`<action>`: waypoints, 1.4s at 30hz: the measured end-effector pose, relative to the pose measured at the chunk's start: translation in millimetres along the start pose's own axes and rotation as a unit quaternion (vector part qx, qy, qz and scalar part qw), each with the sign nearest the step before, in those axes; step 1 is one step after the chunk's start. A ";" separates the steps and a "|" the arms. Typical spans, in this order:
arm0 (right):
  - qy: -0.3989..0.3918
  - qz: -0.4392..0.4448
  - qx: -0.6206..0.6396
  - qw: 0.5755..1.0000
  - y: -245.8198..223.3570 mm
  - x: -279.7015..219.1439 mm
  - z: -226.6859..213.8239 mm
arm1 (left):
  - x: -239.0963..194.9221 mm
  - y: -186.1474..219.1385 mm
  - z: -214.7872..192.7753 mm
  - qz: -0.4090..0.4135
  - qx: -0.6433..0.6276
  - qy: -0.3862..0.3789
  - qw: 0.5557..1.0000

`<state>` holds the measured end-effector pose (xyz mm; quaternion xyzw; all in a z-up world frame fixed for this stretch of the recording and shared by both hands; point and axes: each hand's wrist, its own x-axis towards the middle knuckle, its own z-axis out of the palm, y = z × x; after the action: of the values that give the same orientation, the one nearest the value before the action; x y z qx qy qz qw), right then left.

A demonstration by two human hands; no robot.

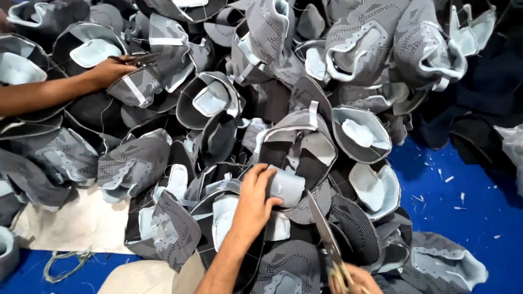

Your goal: The person trims excess material from shoe upper components using scissors.

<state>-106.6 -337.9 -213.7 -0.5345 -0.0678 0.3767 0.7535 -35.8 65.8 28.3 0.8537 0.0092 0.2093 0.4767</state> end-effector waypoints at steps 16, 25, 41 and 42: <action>-0.085 -0.042 0.111 0.989 7.0 26.9 12.9 | -13.9 -27.3 24.4 -0.049 -0.071 0.070 0.994; -0.194 0.029 0.117 0.974 -57.3 35.7 54.9 | -19.7 -30.8 34.0 -0.045 -0.165 0.094 0.981; -0.026 0.017 -0.117 0.993 94.6 11.8 -64.1 | -6.4 -10.3 23.7 -0.070 -0.061 0.086 0.992; -0.056 0.008 -0.092 0.994 93.6 14.5 -63.1 | 0.1 -6.0 21.6 -0.047 0.002 0.117 0.992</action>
<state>-110.8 -362.7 -324.7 -0.5802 -0.1401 0.4047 0.6928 -26.7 51.6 13.4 0.8229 0.1056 0.2849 0.4800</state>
